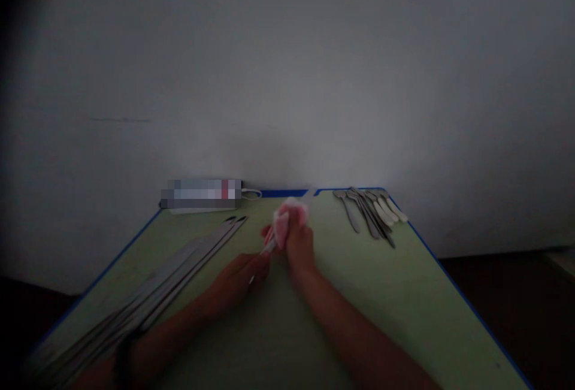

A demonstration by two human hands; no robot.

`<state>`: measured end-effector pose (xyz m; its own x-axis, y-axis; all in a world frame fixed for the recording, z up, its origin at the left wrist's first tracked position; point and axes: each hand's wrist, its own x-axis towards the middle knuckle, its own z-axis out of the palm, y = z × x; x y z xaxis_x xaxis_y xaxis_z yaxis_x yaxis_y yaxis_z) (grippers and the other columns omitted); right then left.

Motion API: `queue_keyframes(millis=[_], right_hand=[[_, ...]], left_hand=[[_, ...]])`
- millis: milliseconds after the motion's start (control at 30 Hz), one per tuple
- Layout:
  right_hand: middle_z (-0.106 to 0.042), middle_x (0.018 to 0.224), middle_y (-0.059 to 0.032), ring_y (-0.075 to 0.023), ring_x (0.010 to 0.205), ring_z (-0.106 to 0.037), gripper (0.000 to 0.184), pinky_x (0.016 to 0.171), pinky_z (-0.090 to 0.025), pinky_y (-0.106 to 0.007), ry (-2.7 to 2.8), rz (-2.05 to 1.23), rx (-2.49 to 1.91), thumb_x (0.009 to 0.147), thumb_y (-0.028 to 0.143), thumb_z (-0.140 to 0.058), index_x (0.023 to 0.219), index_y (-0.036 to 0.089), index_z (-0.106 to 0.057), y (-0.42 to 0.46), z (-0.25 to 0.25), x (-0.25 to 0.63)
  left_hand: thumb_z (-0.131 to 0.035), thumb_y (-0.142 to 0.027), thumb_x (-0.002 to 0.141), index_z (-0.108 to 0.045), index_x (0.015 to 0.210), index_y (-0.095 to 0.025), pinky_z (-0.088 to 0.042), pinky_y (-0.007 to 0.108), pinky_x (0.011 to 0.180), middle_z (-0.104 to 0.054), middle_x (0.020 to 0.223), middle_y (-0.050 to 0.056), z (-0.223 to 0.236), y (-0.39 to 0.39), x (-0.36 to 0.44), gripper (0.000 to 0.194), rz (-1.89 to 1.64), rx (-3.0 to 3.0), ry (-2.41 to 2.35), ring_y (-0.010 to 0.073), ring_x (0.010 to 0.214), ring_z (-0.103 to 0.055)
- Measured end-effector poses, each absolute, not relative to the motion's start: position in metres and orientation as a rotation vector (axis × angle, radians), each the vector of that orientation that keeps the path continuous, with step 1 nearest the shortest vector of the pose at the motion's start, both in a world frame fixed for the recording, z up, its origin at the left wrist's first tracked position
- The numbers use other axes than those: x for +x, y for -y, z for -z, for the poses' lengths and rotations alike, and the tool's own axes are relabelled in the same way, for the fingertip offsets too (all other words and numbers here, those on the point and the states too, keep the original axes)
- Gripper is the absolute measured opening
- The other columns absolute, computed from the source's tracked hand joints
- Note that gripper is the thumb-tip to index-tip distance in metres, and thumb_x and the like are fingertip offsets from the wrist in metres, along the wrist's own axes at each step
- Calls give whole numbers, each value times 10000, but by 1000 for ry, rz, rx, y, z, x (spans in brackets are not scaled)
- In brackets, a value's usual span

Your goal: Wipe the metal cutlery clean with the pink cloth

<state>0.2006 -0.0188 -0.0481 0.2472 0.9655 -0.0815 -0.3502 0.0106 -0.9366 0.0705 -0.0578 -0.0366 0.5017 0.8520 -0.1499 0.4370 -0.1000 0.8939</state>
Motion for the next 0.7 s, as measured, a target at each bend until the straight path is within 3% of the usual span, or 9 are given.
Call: queue_keyframes(millis=[167, 500, 700], right_hand=[[-609, 510, -43, -132, 438, -554, 485, 420, -407, -223, 909, -1244, -1106, 754, 559, -444, 625, 133, -634, 40, 52, 182], [-662, 604, -86, -177, 521, -620, 465, 476, -480, -269, 746, -1144, -956, 755, 546, -451, 717, 117, -624, 0, 49, 234], [-636, 578, -23, -142, 539, -612, 317, 490, -486, -249, 516, -1059, -818, 775, 451, -466, 736, 154, -567, -18, 47, 260]], left_hand=[[-205, -512, 872, -402, 565, -177, -324, 229, 497, -422, 515, -28, 39, 55, 71, 495, -547, 1733, -1151, 104, 494, -395], [-239, -497, 872, -421, 571, -164, -312, 216, 510, -375, 536, -46, 26, 64, 68, 484, -317, 1919, -1039, 90, 512, -374], [-346, -544, 821, -444, 597, -164, -339, 206, 527, -397, 593, -39, 25, 66, 62, 452, -311, 1919, -1044, 99, 566, -404]])
